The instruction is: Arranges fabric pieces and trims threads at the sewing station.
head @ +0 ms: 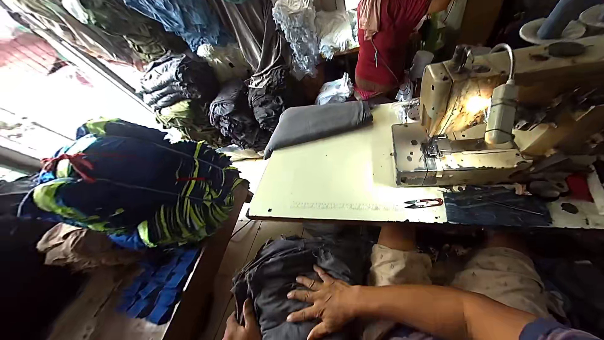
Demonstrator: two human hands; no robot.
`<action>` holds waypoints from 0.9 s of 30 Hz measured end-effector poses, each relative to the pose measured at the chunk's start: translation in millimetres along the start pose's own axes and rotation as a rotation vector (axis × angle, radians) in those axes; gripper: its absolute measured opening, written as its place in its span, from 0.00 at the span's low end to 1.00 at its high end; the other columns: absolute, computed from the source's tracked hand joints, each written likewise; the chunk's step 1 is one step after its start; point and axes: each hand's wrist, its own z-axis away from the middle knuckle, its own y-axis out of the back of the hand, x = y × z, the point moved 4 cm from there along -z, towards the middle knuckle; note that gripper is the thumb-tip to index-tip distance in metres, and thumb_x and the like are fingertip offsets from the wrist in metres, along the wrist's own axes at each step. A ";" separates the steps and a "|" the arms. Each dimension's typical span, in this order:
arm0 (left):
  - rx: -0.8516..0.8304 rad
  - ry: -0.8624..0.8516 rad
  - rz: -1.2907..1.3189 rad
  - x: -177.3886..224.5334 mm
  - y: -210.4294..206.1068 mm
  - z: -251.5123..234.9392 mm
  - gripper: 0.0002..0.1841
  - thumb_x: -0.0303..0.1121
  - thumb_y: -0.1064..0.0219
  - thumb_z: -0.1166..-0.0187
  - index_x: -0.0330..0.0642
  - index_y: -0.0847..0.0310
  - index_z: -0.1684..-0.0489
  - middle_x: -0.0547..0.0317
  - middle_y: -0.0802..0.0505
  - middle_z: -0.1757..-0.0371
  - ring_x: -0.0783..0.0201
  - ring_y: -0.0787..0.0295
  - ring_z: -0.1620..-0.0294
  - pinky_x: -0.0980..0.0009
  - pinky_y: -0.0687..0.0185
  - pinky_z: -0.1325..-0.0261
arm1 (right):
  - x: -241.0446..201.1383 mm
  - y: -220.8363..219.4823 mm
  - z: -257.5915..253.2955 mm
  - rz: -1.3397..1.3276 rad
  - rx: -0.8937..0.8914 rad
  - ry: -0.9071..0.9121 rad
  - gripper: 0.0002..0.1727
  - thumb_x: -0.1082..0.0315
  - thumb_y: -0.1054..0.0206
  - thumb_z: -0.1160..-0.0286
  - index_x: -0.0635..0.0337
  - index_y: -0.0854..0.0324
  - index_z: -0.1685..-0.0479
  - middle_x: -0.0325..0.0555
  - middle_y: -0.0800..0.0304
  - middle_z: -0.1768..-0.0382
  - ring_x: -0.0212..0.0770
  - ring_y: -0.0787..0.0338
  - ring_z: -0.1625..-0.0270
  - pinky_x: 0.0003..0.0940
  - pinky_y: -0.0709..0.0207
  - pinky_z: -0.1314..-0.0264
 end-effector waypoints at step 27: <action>0.077 -0.909 0.469 356.7 103.0 -40.3 0.33 0.50 0.37 0.15 0.35 0.29 0.18 0.36 0.33 0.12 0.43 0.39 0.10 0.45 0.32 0.15 | 107.5 213.0 274.7 0.374 0.775 -0.644 0.17 0.54 0.40 0.12 0.45 0.09 0.38 0.41 0.09 0.41 0.46 0.15 0.43 0.48 0.25 0.38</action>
